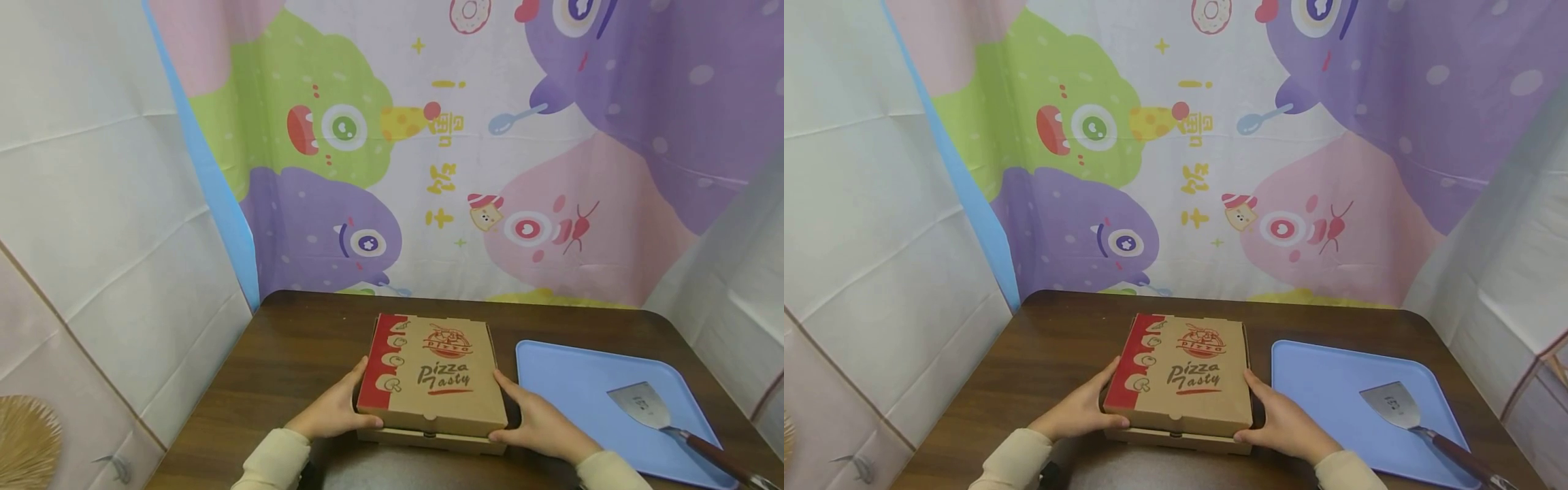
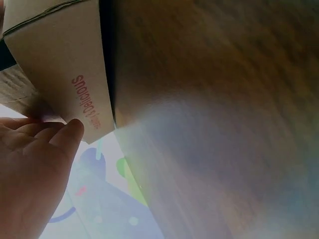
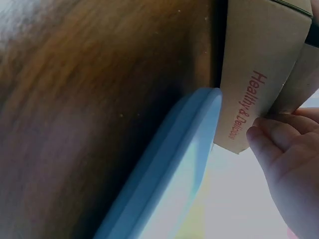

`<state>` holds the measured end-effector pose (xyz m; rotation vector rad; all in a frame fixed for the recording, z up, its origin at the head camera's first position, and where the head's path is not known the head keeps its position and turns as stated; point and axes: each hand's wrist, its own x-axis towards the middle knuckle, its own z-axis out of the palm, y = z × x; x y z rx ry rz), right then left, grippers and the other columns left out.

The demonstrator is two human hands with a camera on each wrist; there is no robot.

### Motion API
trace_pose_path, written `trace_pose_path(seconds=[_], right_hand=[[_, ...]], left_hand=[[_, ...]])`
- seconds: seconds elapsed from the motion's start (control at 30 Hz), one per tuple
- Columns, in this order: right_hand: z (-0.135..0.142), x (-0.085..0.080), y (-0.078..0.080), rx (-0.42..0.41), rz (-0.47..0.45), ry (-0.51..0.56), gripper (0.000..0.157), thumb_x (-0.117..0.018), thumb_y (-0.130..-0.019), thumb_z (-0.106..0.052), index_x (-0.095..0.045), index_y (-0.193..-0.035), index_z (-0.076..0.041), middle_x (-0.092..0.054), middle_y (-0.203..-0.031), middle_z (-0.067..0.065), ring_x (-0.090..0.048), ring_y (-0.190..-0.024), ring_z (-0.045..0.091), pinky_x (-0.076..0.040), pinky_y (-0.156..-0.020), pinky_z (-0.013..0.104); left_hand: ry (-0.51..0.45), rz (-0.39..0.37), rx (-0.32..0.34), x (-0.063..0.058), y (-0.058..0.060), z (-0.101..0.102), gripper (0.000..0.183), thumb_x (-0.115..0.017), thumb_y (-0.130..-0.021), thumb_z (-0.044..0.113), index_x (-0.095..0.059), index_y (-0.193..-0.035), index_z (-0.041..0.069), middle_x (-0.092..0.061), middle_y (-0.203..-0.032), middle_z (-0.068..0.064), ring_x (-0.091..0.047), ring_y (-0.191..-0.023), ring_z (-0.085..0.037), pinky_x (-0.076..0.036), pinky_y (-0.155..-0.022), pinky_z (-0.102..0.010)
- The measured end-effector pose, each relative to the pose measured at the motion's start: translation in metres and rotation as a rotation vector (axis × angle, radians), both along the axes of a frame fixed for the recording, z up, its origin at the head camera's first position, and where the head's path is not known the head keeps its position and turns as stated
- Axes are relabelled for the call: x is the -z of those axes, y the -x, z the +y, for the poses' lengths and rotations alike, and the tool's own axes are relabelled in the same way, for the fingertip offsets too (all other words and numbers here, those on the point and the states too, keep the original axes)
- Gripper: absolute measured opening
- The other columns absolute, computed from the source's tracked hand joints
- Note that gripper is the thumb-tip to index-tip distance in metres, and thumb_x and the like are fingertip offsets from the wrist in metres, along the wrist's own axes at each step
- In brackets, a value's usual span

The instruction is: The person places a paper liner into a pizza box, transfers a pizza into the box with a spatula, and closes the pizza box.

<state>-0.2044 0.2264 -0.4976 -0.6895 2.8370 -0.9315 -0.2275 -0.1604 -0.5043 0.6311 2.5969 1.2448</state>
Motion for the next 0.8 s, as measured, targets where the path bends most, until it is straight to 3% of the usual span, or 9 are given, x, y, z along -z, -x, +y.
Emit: trace_pose_path(seconds=[0.3, 0.57, 0.8], right_hand=[[0.0, 0.001, -0.001, 0.016, -0.023, -0.003, 0.113, -0.075, -0.074, -0.063, -0.024, -0.154, -0.001, -0.03, -0.157, 0.021, -0.043, -0.137, 0.041, -0.041, -0.105, 0.057], [-0.005, 0.0, -0.001, 0.081, -0.108, 0.003, 0.088, -0.051, -0.095, -0.058, -0.015, -0.157, -0.007, -0.012, -0.163, 0.018, -0.03, -0.142, 0.047, -0.033, -0.108, 0.064], [-0.011, 0.001, -0.001, 0.099, -0.119, -0.037, 0.093, -0.047, -0.094, -0.063, -0.011, -0.157, -0.005, -0.005, -0.164, 0.018, -0.025, -0.144, 0.047, -0.029, -0.11, 0.065]], left_hand=[[0.04, 0.003, -0.013, 0.003, 0.001, 0.001, 0.119, -0.085, -0.073, 0.043, -0.012, -0.156, 0.0, -0.015, -0.162, -0.022, -0.023, -0.148, -0.039, -0.028, -0.113, -0.062], [0.075, -0.016, -0.091, -0.002, -0.003, 0.005, 0.109, -0.072, -0.082, 0.055, -0.012, -0.157, 0.006, -0.015, -0.164, -0.016, -0.025, -0.148, -0.036, -0.03, -0.113, -0.061], [0.113, 0.007, -0.105, -0.002, -0.004, 0.009, 0.109, -0.07, -0.082, 0.058, -0.014, -0.157, 0.003, -0.015, -0.163, -0.018, -0.027, -0.147, -0.036, -0.032, -0.112, -0.059]])
